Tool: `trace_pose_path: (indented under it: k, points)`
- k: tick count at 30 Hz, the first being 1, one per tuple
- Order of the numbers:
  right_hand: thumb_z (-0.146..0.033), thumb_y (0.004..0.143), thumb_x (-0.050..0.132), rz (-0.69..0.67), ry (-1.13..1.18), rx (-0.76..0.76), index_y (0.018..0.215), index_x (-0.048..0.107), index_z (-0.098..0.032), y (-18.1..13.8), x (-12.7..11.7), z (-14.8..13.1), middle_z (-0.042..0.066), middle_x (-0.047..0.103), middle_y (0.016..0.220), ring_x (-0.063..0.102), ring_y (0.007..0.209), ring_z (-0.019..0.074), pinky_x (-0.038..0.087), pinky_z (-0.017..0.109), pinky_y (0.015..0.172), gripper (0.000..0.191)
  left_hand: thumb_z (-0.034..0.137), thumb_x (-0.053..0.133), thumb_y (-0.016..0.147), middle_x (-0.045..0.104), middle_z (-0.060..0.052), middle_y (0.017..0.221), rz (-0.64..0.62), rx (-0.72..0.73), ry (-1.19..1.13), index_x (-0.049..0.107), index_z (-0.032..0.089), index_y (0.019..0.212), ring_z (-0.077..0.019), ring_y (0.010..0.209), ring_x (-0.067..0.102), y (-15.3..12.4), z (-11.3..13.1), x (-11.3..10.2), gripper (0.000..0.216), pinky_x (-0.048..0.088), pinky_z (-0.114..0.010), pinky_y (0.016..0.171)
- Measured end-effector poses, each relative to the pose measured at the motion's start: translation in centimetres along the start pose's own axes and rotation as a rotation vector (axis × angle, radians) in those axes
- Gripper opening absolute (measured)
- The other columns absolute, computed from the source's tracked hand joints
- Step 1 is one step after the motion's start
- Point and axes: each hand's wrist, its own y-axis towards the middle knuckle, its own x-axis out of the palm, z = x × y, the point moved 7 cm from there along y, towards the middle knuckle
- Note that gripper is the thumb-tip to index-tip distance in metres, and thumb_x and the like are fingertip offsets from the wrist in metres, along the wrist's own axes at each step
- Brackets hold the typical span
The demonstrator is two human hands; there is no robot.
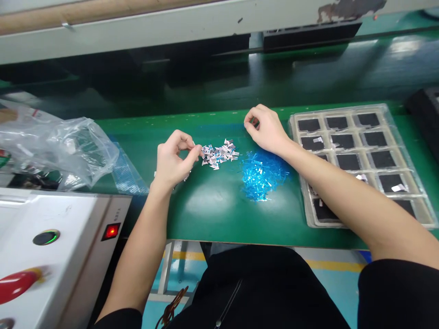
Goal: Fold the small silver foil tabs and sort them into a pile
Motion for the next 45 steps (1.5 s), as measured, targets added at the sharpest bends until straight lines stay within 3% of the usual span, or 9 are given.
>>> trace_pose_path:
  k: [6, 9, 13, 17, 20, 24, 27, 37, 45]
  points:
    - [-0.025, 0.102, 0.066, -0.001, 0.025, 0.017, 0.099, 0.075, -0.023, -0.1, 0.0, -0.2, 0.013, 0.075, 0.115, 0.075, 0.102, 0.0320, 0.064, 0.050, 0.098, 0.010, 0.038, 0.073, 0.106, 0.083, 0.001, 0.093, -0.017, -0.114, -0.177, 0.055, 0.028, 0.133, -0.0236, 0.104, 0.088, -0.3, -0.3, 1.1, 0.033, 0.065, -0.038, 0.104]
    - [-0.023, 0.102, 0.064, -0.007, 0.018, 0.027, 0.099, 0.075, -0.023, -0.2, 0.0, -0.4, 0.012, 0.075, 0.115, 0.074, 0.105, 0.0328, 0.063, 0.051, 0.099, 0.011, 0.042, 0.073, 0.108, 0.086, -0.004, 0.102, -0.020, -0.104, -0.279, 0.062, 0.026, 0.129, -0.0266, 0.115, 0.087, -0.4, 0.1, 1.7, 0.028, 0.067, -0.040, 0.106]
    - [-0.024, 0.104, 0.061, -0.007, 0.003, 0.048, 0.102, 0.075, -0.025, -0.3, -0.1, -0.7, 0.011, 0.075, 0.117, 0.073, 0.110, 0.0337, 0.062, 0.050, 0.099, 0.015, 0.045, 0.078, 0.104, 0.086, -0.006, 0.095, 0.062, -0.079, -0.339, 0.074, 0.022, 0.109, -0.0225, 0.086, 0.088, -0.5, 0.7, 1.6, 0.024, 0.071, -0.033, 0.082]
    - [-0.022, 0.102, 0.060, 0.010, 0.051, 0.030, 0.100, 0.077, -0.024, -0.4, -0.4, -1.3, 0.011, 0.076, 0.116, 0.074, 0.106, 0.0318, 0.062, 0.048, 0.097, 0.017, 0.040, 0.083, 0.097, 0.080, -0.001, 0.074, 0.085, -0.109, -0.390, 0.081, 0.020, 0.099, -0.0107, 0.047, 0.065, -0.3, 1.0, 1.6, 0.020, 0.056, -0.025, 0.051]
    - [-0.022, 0.101, 0.060, 0.002, 0.044, 0.042, 0.100, 0.078, -0.024, -0.4, -0.5, -1.4, 0.011, 0.077, 0.115, 0.073, 0.105, 0.0323, 0.064, 0.049, 0.096, 0.018, 0.043, 0.086, 0.095, 0.083, -0.004, 0.077, 0.065, -0.142, -0.452, 0.083, 0.019, 0.100, -0.0146, 0.054, 0.073, -0.2, 1.0, 1.6, 0.024, 0.063, -0.028, 0.058]
    - [-0.025, 0.103, 0.059, -0.008, 0.025, 0.060, 0.103, 0.078, -0.026, -0.4, -0.4, -1.3, 0.011, 0.077, 0.118, 0.072, 0.112, 0.0337, 0.064, 0.049, 0.097, 0.019, 0.056, 0.079, 0.102, 0.089, -0.012, 0.109, -0.029, -0.150, -0.611, 0.082, 0.019, 0.116, -0.0267, 0.090, 0.089, -0.1, 1.3, 2.2, 0.040, 0.074, -0.041, 0.086]
    - [-0.028, 0.105, 0.059, -0.009, 0.017, 0.056, 0.104, 0.078, -0.027, -0.5, -0.4, -1.4, 0.011, 0.077, 0.119, 0.072, 0.115, 0.0348, 0.063, 0.049, 0.097, 0.019, 0.062, 0.078, 0.102, 0.089, -0.013, 0.111, -0.040, -0.175, -0.624, 0.079, 0.019, 0.117, -0.0290, 0.099, 0.089, 0.0, 1.0, 2.5, 0.045, 0.074, -0.042, 0.089]
    - [-0.039, 0.101, 0.072, 0.120, 0.344, -0.143, 0.093, 0.073, -0.025, -0.8, -1.5, -3.7, 0.006, 0.078, 0.102, 0.074, 0.099, 0.0275, 0.062, 0.043, 0.085, 0.016, 0.059, 0.098, 0.086, 0.083, -0.004, 0.079, 0.042, -0.210, -0.669, 0.061, 0.023, 0.096, -0.0297, 0.107, 0.089, 0.2, 0.4, 2.8, 0.052, 0.071, -0.032, 0.086]
    - [-0.047, 0.103, 0.077, -0.063, 0.662, -0.161, 0.102, 0.077, -0.024, -3.3, 0.5, -7.9, 0.006, 0.084, 0.108, 0.079, 0.102, 0.0261, 0.066, 0.042, 0.093, 0.023, 0.059, 0.102, 0.082, 0.084, -0.003, 0.083, -0.049, -0.252, -0.734, 0.060, 0.022, 0.089, -0.0249, 0.082, 0.089, -0.2, 1.2, 5.0, 0.056, 0.071, -0.030, 0.078]
